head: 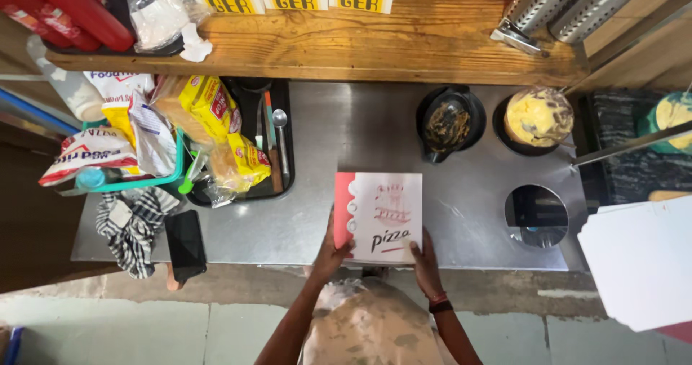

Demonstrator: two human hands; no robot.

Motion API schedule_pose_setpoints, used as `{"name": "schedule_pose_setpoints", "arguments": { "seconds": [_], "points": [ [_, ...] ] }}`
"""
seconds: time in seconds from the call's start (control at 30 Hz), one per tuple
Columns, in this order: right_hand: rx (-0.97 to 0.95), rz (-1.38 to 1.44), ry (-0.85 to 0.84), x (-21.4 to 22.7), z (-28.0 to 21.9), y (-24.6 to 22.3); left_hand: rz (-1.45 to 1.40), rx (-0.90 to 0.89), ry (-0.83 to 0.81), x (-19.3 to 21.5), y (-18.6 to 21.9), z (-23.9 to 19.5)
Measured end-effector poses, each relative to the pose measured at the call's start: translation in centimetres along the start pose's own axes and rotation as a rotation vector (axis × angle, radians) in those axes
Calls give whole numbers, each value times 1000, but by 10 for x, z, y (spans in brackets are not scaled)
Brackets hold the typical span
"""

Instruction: The person assembles flat-packed pizza boxes by folding the flaps and locking the tabs to form the box structure. They handle multiple boxes one at a time, folding and pressing the edges to secure them.

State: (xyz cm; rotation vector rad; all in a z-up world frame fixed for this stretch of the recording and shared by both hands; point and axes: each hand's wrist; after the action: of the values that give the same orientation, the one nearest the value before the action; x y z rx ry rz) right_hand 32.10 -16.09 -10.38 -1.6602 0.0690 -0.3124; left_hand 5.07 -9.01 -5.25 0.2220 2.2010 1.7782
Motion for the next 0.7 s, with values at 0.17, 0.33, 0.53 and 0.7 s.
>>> {"name": "schedule_pose_setpoints", "arguments": {
  "seconds": [0.17, 0.33, 0.53, 0.7],
  "points": [
    [-136, 453, 260, -3, -2, -65, 379, -514, -38, -1, 53, 5],
    [162, 628, 363, 23, 67, -132, 89, -654, -273, 23, 91, 9],
    [338, 352, 389, 99, 216, -225, 406, -527, -57, 87, 83, -32],
    [392, 372, 343, 137, 286, -287, 464, -402, 80, 137, 56, -77]
  ]
}}
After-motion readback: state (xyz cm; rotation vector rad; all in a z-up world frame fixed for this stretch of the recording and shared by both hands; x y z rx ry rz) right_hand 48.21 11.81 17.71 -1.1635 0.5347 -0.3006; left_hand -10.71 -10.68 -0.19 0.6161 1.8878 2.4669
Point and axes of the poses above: each hand's wrist, its own z-axis towards the middle knuckle, its own x-axis out of the back of the hand, y = z × x, and after that the axes turned 1 degree about -y, right-handed
